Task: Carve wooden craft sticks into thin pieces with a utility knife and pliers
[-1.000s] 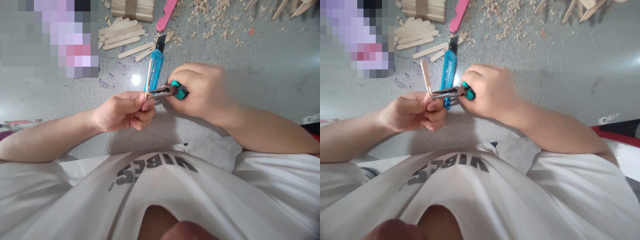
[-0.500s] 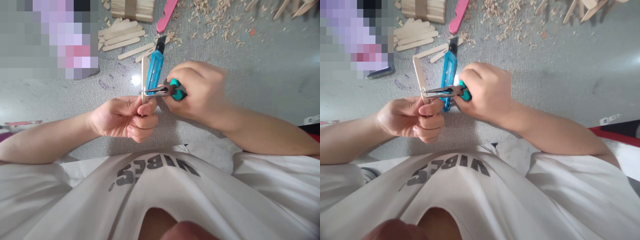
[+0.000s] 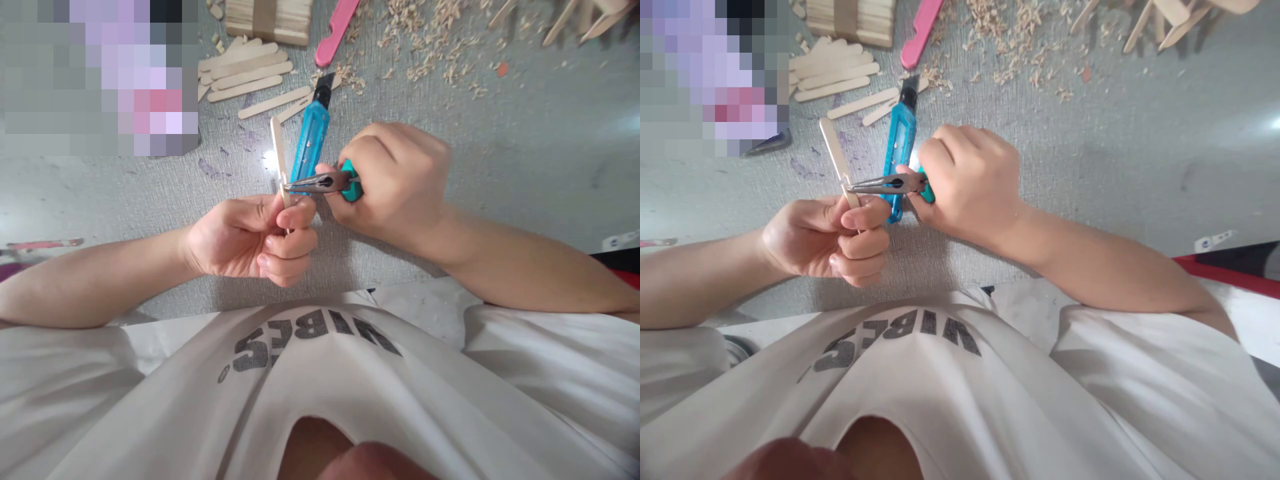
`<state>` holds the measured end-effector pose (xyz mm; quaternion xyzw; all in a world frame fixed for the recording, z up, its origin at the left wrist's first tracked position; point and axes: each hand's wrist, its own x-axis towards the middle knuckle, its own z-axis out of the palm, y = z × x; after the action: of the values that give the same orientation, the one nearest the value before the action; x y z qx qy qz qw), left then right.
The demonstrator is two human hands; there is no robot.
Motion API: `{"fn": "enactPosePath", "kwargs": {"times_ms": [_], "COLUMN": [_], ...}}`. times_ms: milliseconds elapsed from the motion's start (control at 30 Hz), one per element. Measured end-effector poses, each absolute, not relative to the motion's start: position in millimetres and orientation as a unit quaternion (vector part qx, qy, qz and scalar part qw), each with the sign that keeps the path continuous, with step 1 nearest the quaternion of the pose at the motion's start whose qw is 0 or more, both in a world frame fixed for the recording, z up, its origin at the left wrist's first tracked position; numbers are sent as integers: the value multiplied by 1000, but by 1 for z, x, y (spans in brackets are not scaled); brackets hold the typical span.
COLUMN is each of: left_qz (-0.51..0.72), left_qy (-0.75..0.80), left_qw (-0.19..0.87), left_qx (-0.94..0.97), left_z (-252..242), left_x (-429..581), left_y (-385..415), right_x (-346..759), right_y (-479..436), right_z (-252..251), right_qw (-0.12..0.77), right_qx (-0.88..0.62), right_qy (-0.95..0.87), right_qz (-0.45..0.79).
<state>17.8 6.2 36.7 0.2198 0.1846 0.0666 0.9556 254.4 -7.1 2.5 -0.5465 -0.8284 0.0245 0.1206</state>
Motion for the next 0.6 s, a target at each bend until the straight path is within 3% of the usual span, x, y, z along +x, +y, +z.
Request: {"fn": "enactPosePath", "kwargs": {"times_ms": [233,367,600], "left_qz": [150,276,281], "left_qy": [235,323,391], "left_qw": [914,739,445], "left_qx": [294,522,755], "left_z": [31,23,18], "left_x": [19,18,8], "left_y": [8,4,6], "right_x": [255,257,255], "right_y": [-3,-1,-6], "right_z": [16,21,26], "right_qw": [56,27,26], "right_qx": [-575,-598,-587], "right_qy": [-815,-799,-806], "right_qz": [47,54,67]}}
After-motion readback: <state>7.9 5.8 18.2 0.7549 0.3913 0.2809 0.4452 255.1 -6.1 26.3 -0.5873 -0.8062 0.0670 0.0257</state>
